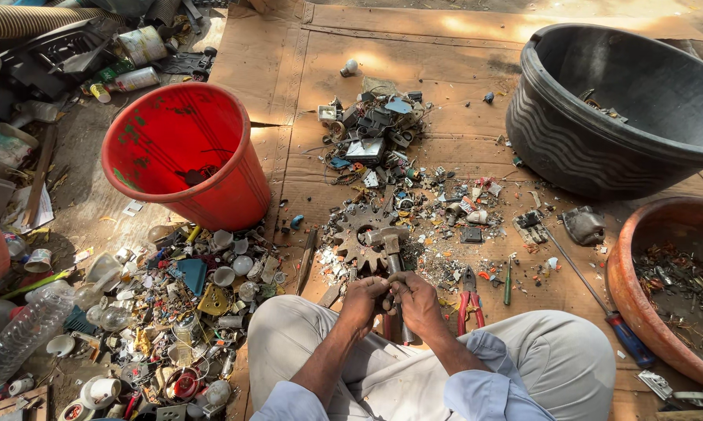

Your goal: The person sits on a cardboard-covered floor and uses a hammer and pliers to dismantle small electronic components. They repeatedly strike the components to break them apart and separate the internal parts, sorting the resulting debris into nearby buckets.

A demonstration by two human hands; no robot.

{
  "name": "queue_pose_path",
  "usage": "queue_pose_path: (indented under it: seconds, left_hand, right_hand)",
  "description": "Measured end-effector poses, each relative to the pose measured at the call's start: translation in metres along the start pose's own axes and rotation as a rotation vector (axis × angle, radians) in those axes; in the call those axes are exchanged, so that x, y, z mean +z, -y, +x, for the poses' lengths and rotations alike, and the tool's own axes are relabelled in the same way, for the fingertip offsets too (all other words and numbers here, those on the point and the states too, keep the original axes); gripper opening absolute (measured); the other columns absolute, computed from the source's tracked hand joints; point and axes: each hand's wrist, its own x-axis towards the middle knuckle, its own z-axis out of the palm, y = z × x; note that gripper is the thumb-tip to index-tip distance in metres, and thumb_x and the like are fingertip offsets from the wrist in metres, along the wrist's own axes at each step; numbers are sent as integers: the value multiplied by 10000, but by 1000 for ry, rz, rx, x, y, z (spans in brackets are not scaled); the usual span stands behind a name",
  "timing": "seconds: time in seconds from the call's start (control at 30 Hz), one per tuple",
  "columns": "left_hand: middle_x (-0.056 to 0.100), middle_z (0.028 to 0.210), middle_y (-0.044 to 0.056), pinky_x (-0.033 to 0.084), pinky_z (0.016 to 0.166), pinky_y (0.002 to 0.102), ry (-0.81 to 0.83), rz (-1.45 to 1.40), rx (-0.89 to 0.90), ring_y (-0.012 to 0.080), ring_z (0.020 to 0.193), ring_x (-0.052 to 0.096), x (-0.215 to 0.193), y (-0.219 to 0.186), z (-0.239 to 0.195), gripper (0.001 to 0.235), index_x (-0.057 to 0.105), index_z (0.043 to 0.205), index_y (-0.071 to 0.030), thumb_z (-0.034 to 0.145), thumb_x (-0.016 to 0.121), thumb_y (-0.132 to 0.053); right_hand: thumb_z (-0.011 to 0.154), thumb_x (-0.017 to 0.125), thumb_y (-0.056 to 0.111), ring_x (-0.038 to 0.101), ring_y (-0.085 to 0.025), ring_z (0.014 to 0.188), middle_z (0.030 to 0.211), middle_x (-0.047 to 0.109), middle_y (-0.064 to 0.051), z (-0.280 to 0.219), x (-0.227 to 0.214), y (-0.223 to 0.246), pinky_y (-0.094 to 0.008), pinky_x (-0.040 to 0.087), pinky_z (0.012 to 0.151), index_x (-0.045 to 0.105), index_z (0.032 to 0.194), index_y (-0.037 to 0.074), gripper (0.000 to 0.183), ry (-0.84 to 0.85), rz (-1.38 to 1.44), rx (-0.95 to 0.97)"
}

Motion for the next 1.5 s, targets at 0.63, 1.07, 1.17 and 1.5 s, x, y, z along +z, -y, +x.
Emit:
queue_pose_path:
  seconds: [0.63, 1.07, 1.17, 1.5]
  left_hand:
    - [682, 789, 121, 597, 500, 302, -48, -138, -162, 168, 572, 673, 2, -13, -7, 189, 629, 1041, 52, 966, 524, -85]
    - [659, 878, 94, 580, 643, 368, -189, 388, 166, 192, 685, 662, -28, 10, 18, 106, 650, 1034, 0, 932, 638, -23]
    - [693, 1115, 9, 612, 872, 345, -140, 664, 354, 169, 943, 711, -13, 3, 3, 332, 731, 1216, -76, 884, 715, -77]
    - [747, 913, 117, 612, 741, 359, -312, 214, 253, 220, 824, 719, -15, 10, 19, 146, 711, 994, 22, 956, 648, -104]
  right_hand:
    - [991, 618, 54, 600, -84, 646, 804, 697, -48, 5, -4, -1, -236, 497, 551, 728, 1104, 4, 165, -21, 79, 96]
    - [995, 581, 73, 608, -146, 675, 815, 686, -89, 9, -9, -3, -283, 502, 590, 694, 1080, 0, 159, -10, 523, 225]
    - [995, 579, 99, 607, -169, 678, 828, 690, -91, 8, -14, -5, -303, 486, 590, 678, 1062, 8, 150, -4, 737, 310]
    - [943, 562, -19, 705, -204, 790, 919, 699, -65, 8, -6, -14, -360, 601, 698, 642, 1122, 14, 199, -90, 435, 202]
